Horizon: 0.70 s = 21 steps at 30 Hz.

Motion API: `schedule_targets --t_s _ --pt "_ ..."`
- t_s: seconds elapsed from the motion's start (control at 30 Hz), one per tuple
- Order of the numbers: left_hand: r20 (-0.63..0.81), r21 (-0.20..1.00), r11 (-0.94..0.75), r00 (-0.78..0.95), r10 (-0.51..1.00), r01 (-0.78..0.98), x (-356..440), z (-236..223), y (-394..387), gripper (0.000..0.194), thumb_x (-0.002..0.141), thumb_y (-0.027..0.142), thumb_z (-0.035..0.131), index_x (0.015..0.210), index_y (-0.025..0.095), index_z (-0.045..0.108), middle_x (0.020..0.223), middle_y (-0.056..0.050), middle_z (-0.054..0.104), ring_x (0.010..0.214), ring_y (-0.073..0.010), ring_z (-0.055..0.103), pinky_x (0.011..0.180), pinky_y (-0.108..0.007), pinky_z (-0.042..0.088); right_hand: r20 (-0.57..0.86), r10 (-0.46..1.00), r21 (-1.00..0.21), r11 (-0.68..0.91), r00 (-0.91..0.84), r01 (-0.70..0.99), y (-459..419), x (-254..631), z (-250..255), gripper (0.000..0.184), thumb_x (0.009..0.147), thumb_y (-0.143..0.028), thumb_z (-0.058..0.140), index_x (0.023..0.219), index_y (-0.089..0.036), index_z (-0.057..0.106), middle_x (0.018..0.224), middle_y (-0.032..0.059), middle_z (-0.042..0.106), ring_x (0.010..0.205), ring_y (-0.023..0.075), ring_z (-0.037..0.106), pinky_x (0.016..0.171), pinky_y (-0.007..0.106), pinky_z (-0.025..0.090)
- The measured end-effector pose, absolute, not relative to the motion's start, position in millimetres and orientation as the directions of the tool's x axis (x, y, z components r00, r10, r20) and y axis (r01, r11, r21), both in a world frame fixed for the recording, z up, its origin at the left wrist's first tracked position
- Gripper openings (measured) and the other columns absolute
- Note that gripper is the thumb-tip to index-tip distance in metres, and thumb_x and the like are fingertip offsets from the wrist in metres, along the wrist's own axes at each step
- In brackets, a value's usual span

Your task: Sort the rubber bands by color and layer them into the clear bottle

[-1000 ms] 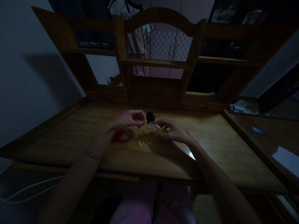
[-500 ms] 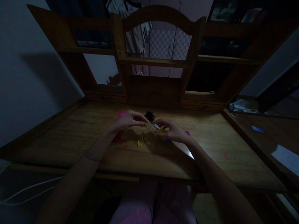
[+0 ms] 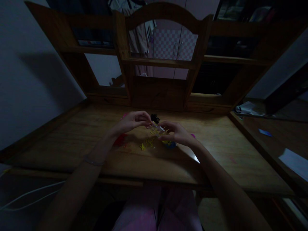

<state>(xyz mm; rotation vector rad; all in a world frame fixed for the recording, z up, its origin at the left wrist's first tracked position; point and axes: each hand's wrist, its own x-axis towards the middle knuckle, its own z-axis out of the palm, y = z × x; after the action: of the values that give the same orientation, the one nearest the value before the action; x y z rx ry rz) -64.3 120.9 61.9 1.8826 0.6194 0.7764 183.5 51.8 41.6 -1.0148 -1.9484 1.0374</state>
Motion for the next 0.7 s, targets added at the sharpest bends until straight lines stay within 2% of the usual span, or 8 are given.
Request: schedule_targets --t_s 0.1,0.2,0.4,0.6,0.7 --pt "0.241 0.933 -0.353 0.61 0.755 0.068 -60 61 117 0.02 0.075 0.022 0.076 0.089 0.012 0.065 0.08 -0.005 0.074 0.076 -0.0166 0.071 0.074 -0.029 0.058 0.2 0.872 -0.885 0.356 -0.447 0.299 52 182 40 0.051 0.069 -0.035 0.08 0.117 -0.022 0.065 0.111 0.0055 0.067 0.096 0.0194 0.063 0.084 0.034 0.05" --pt "0.257 0.93 -0.361 0.583 0.771 0.067 -57 61 113 0.016 0.074 0.022 0.076 0.081 0.011 0.067 0.075 -0.005 0.073 0.071 -0.0158 0.07 0.071 -0.028 0.058 0.202 0.869 -0.893 0.353 -0.453 0.278 51 182 41 0.051 0.07 -0.033 0.08 0.118 -0.023 0.065 0.112 0.0052 0.067 0.098 0.0195 0.063 0.087 0.035 0.049" --pt "0.387 0.867 -0.497 0.583 0.714 0.032 -56 64 108 0.014 0.074 0.028 0.077 0.077 0.014 0.075 0.083 -0.007 0.073 0.072 -0.0165 0.069 0.067 -0.027 0.058 0.216 0.859 -0.9 0.359 -0.463 0.247 49 182 45 0.05 0.071 -0.032 0.078 0.118 -0.025 0.065 0.114 0.0048 0.067 0.099 0.0198 0.063 0.09 0.037 0.05" --pt "0.38 0.833 -0.549 0.646 0.662 0.072 -61 73 102 0.014 0.084 0.027 0.067 0.088 0.018 0.077 0.098 -0.008 0.075 0.094 -0.0213 0.07 0.085 -0.033 0.057 0.206 0.866 -0.918 0.332 -0.456 0.216 50 184 45 0.051 0.072 -0.031 0.078 0.12 -0.025 0.064 0.116 0.0052 0.066 0.101 0.02 0.063 0.092 0.038 0.05" --pt "0.392 0.823 -0.564 0.653 0.648 0.066 -62 73 102 0.015 0.085 0.024 0.066 0.091 0.018 0.077 0.1 -0.008 0.075 0.097 -0.0214 0.07 0.089 -0.034 0.055 0.205 0.87 -0.922 0.326 -0.448 0.21 50 185 44 0.052 0.071 -0.031 0.078 0.12 -0.025 0.063 0.115 0.0053 0.066 0.102 0.0201 0.062 0.093 0.038 0.05"
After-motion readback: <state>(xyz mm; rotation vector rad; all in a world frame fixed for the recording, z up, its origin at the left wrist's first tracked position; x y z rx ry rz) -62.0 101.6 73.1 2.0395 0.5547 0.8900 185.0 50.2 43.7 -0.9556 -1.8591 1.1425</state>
